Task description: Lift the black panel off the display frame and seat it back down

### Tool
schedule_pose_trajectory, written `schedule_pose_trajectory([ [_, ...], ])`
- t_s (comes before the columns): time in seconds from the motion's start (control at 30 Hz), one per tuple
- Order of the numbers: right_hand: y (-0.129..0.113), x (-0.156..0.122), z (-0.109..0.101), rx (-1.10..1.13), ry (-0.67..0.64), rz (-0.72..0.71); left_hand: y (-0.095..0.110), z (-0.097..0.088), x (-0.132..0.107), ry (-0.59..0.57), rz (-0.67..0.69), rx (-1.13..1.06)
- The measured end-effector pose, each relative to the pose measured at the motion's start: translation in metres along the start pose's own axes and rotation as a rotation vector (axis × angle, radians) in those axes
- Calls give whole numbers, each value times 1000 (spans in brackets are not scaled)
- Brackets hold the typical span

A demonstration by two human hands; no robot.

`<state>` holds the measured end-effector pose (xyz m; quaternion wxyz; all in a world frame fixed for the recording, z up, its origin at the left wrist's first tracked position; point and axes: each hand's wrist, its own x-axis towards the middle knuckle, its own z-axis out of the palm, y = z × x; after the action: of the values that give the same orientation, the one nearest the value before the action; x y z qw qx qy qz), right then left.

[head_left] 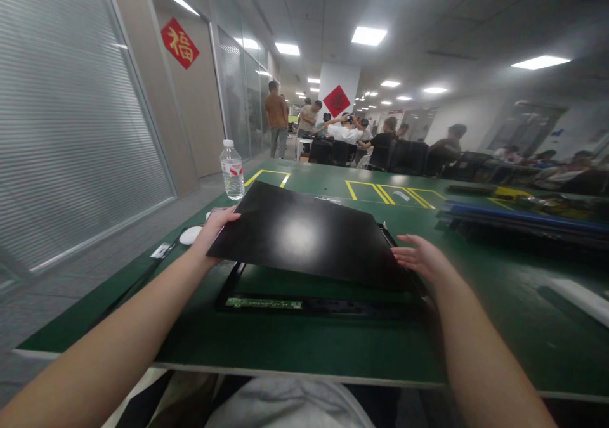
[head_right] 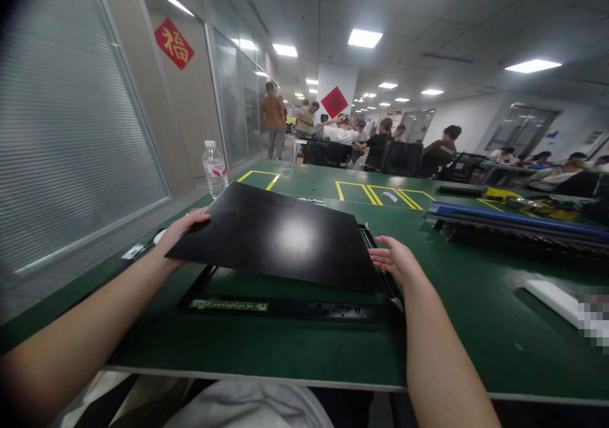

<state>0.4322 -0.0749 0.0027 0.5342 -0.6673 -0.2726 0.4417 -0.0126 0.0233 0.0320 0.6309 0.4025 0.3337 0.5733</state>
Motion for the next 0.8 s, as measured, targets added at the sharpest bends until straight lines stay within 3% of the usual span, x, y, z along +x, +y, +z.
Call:
schedule_pose_trajectory([
  [0.57,-1,0,1,-203,189,-45,-13,7,-5,74,-120,81],
  [0.8,9,14,-9,-212,216,-91,-20,5,-1,7,-180,61],
])
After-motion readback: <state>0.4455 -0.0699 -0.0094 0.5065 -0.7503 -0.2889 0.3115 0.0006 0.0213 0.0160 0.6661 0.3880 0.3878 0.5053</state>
